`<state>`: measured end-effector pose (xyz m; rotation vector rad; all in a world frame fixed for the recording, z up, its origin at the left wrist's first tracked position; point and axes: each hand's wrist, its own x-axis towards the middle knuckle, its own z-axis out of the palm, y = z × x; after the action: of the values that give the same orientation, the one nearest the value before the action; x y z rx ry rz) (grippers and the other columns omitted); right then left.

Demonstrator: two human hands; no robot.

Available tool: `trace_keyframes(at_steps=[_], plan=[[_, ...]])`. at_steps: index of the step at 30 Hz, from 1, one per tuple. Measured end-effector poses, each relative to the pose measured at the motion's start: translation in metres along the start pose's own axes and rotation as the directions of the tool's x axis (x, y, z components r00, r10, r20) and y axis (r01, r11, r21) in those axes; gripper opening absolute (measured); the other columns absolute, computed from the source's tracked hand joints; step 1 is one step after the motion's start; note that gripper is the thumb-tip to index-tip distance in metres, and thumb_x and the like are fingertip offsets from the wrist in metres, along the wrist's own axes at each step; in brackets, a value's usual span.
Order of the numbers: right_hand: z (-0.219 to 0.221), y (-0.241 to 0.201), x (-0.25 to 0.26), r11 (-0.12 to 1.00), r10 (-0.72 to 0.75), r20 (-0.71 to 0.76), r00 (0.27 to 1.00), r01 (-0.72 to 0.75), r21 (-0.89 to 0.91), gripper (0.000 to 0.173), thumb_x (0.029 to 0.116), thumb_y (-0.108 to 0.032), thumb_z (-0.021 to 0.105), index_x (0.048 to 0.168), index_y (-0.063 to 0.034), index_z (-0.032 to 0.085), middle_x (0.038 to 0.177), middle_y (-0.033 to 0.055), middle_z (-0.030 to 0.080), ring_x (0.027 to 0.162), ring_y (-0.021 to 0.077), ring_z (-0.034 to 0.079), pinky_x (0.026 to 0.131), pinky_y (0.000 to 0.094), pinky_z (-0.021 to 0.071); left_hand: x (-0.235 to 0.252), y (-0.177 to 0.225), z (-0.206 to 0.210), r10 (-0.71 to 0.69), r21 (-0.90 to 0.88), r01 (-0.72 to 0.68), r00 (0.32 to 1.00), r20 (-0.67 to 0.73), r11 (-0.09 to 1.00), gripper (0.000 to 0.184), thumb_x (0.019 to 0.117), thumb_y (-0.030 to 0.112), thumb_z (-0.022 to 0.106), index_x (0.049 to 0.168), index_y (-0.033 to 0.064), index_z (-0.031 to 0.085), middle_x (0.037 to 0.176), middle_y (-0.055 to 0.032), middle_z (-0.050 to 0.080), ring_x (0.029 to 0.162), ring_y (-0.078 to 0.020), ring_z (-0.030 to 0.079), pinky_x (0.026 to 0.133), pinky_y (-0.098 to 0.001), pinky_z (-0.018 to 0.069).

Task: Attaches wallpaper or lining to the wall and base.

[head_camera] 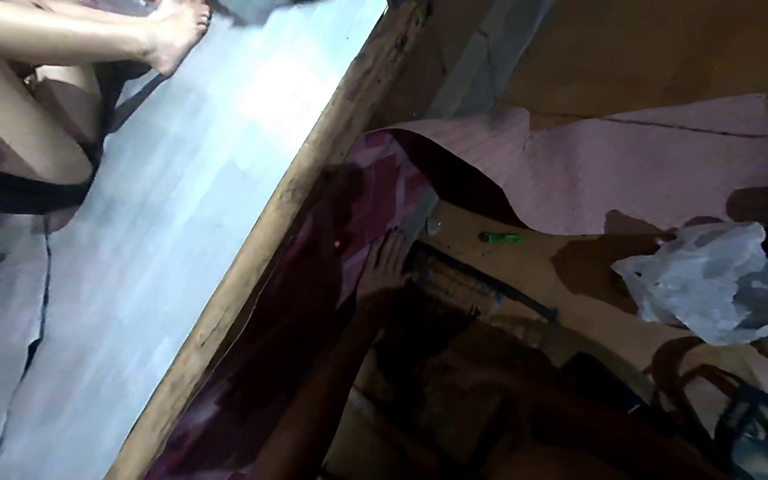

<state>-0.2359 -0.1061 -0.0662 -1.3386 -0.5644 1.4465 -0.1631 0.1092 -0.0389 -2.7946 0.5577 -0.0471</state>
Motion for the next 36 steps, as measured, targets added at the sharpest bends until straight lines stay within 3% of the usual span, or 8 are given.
trace_keyframes(at_steps=[6, 12, 16, 19, 23, 30, 33, 36], plan=[[0.003, 0.003, 0.005, 0.996, -0.022, 0.050, 0.998, 0.026, -0.087, 0.034, 0.1061, -0.015, 0.055, 0.131, 0.0075, 0.061, 0.123, 0.0285, 0.064, 0.111, 0.0349, 0.064, 0.100, 0.0487, 0.0488, 0.056, -0.014, -0.010, 0.040, 0.045, -0.061, 0.928, 0.370, 0.997, 0.063, 0.1115, 0.028, 0.037, 0.159, -0.0083, 0.019, 0.171, -0.0169, 0.009, 0.160, -0.0255, 0.009, 0.127, -0.0448, 0.0069], [0.003, 0.023, 0.000, 0.996, -0.058, 0.037, 0.998, 0.060, -0.059, 0.032, 0.1051, -0.017, 0.058, 0.126, 0.0062, 0.064, 0.116, 0.0255, 0.067, 0.102, 0.0319, 0.067, 0.094, 0.0478, 0.0527, 0.081, -0.009, 0.013, 0.043, -0.146, -0.020, 0.986, 0.163, 0.989, 0.070, 0.1012, 0.021, 0.063, 0.157, -0.0062, 0.030, 0.166, -0.0187, 0.029, 0.155, -0.0307, 0.028, 0.126, -0.0421, 0.0212], [0.002, 0.022, -0.005, 0.994, -0.026, 0.043, 0.999, 0.031, -0.106, 0.030, 0.1047, -0.010, 0.056, 0.128, 0.0079, 0.063, 0.121, 0.0291, 0.065, 0.110, 0.0382, 0.064, 0.099, 0.0528, 0.0486, 0.116, 0.014, -0.031, -0.016, 0.018, 0.008, 0.858, 0.513, 1.000, 0.078, 0.1087, 0.038, 0.047, 0.162, -0.0022, 0.008, 0.171, -0.0173, 0.009, 0.159, -0.0300, 0.011, 0.127, -0.0440, 0.0115], [0.008, 0.022, -0.002, 0.981, -0.047, 0.068, 0.997, 0.059, -0.185, 0.029, 0.1050, -0.011, 0.056, 0.129, 0.0034, 0.064, 0.125, 0.0261, 0.065, 0.115, 0.0375, 0.064, 0.102, 0.0538, 0.0476, 0.115, 0.005, 0.019, 0.081, -0.122, -0.058, 0.978, 0.192, 0.991, 0.071, 0.1051, 0.038, 0.053, 0.158, -0.0047, 0.031, 0.167, -0.0201, 0.027, 0.156, -0.0328, 0.022, 0.127, -0.0483, 0.0126], [0.010, 0.014, -0.010, 0.968, -0.071, 0.055, 0.996, 0.082, -0.237, 0.028, 0.1039, -0.007, 0.056, 0.129, -0.0015, 0.067, 0.123, 0.0229, 0.067, 0.112, 0.0362, 0.065, 0.099, 0.0545, 0.0503, 0.115, 0.014, 0.021, 0.168, -0.189, -0.140, 0.976, 0.140, 0.972, 0.065, 0.1094, 0.036, 0.042, 0.158, -0.0040, 0.029, 0.168, -0.0206, 0.023, 0.158, -0.0354, 0.015, 0.127, -0.0541, 0.0097], [-0.002, 0.015, -0.038, 0.974, -0.006, -0.033, 0.999, -0.001, -0.225, 0.032, 0.1040, -0.011, 0.057, 0.134, -0.0007, 0.063, 0.125, 0.0241, 0.066, 0.114, 0.0363, 0.064, 0.100, 0.0521, 0.0495, -0.009, 0.052, -0.007, -0.044, -0.562, 0.051, 0.999, 0.027, 0.826, 0.049, 0.1022, 0.021, 0.058, 0.146, 0.0003, 0.054, 0.156, -0.0212, 0.046, 0.148, -0.0388, 0.039, 0.121, -0.0536, 0.0335], [-0.010, 0.010, -0.045, 0.970, 0.062, -0.083, 0.995, -0.079, -0.232, 0.035, 0.1015, -0.005, 0.058, 0.136, -0.0029, 0.062, 0.130, 0.0226, 0.064, 0.118, 0.0347, 0.063, 0.103, 0.0515, 0.0478, -0.085, 0.078, -0.019, -0.235, -0.684, 0.279, 0.959, 0.160, 0.674, 0.049, 0.1026, 0.021, 0.056, 0.145, -0.0036, 0.054, 0.151, -0.0263, 0.050, 0.142, -0.0435, 0.045, 0.117, -0.0568, 0.0373], [-0.023, 0.006, -0.055, 0.940, 0.128, -0.138, 0.982, -0.164, -0.299, 0.032, 0.1043, -0.019, 0.059, 0.131, -0.0025, 0.065, 0.123, 0.0211, 0.067, 0.113, 0.0324, 0.065, 0.102, 0.0513, 0.0489, -0.147, 0.130, -0.051, -0.378, -0.693, 0.532, 0.843, 0.382, 0.486, 0.045, 0.1025, 0.017, 0.057, 0.142, -0.0044, 0.055, 0.141, -0.0228, 0.060, 0.131, -0.0367, 0.058, 0.111, -0.0515, 0.0459]])
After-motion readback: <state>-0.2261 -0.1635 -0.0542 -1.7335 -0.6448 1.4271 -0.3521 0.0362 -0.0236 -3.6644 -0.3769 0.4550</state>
